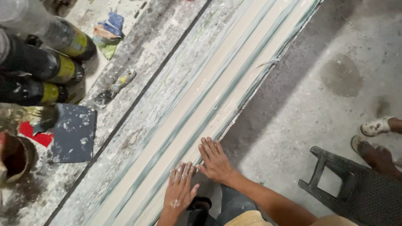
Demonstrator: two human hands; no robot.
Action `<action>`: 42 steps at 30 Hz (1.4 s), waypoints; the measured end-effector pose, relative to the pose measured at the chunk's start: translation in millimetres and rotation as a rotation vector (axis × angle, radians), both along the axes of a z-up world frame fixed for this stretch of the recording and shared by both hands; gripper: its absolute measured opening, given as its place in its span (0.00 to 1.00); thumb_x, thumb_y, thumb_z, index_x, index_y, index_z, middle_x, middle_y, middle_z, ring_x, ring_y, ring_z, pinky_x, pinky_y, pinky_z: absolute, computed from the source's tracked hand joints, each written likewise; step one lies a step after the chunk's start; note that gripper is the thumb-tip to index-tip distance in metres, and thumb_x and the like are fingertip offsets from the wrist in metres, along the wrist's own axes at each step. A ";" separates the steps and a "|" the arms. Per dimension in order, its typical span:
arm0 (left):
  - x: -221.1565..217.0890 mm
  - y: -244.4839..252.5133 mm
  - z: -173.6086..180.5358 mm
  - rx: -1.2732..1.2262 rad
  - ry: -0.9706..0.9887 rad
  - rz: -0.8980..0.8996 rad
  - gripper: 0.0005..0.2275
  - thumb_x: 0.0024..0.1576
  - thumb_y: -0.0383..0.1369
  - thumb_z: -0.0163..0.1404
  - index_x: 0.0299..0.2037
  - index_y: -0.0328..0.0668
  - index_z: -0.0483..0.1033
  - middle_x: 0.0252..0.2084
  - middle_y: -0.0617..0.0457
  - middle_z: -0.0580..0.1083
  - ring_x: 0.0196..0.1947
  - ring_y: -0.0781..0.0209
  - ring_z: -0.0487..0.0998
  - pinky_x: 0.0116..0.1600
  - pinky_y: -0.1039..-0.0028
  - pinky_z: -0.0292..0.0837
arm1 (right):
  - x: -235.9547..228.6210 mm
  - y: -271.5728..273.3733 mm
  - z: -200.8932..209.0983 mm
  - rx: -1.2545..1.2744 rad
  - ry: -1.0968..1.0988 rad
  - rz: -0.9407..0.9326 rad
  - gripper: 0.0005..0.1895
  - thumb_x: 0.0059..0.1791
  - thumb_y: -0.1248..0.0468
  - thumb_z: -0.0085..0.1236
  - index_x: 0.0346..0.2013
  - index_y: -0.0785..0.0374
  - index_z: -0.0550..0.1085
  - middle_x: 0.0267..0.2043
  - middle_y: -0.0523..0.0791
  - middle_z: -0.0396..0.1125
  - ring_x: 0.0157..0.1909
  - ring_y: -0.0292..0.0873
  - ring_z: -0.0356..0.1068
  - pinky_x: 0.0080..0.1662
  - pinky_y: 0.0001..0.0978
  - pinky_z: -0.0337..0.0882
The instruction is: Applying plaster paste to a long decorative mold and reinforcing it with layers of fiber.
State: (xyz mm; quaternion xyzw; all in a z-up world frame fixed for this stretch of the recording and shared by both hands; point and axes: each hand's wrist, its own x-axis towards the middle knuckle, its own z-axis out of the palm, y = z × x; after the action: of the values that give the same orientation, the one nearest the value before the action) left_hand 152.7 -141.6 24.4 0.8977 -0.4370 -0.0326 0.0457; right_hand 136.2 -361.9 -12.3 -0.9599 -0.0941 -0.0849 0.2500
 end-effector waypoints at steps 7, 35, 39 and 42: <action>-47.7 101.0 -14.0 0.072 -0.054 0.129 0.36 0.59 0.55 0.42 0.71 0.35 0.58 0.77 0.46 0.55 0.76 0.47 0.54 0.75 0.51 0.47 | -34.3 97.9 0.0 0.005 -0.019 -0.035 0.41 0.54 0.48 0.48 0.69 0.79 0.56 0.76 0.67 0.44 0.78 0.69 0.41 0.72 0.63 0.43; -273.9 453.9 40.4 -0.441 -0.028 1.000 0.21 0.56 0.34 0.54 0.61 0.41 0.72 0.59 0.46 0.74 0.62 0.44 0.72 0.66 0.52 0.64 | -123.4 449.1 159.1 0.492 0.019 0.321 0.10 0.48 0.73 0.59 0.45 0.69 0.78 0.46 0.47 0.76 0.33 0.41 0.75 0.34 0.29 0.74; -334.7 512.9 29.9 -0.590 -0.178 1.245 0.17 0.55 0.31 0.53 0.55 0.39 0.77 0.52 0.48 0.78 0.50 0.47 0.77 0.55 0.61 0.73 | -128.9 441.6 81.6 0.326 -0.048 0.420 0.16 0.48 0.75 0.58 0.51 0.63 0.75 0.54 0.47 0.74 0.48 0.47 0.77 0.47 0.37 0.77; -376.1 590.2 109.4 -0.569 -0.295 1.445 0.14 0.55 0.30 0.54 0.51 0.41 0.78 0.46 0.49 0.78 0.44 0.47 0.78 0.49 0.61 0.74 | -139.5 460.9 113.9 0.180 0.113 0.408 0.17 0.49 0.71 0.60 0.53 0.67 0.75 0.49 0.50 0.73 0.43 0.49 0.76 0.44 0.41 0.76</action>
State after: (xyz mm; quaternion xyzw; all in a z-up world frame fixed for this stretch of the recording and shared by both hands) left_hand -223.4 448.6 133.8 0.9080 0.2615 0.2377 0.2251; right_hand -3.3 99.0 101.5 -0.8981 -0.2644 0.0131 0.3513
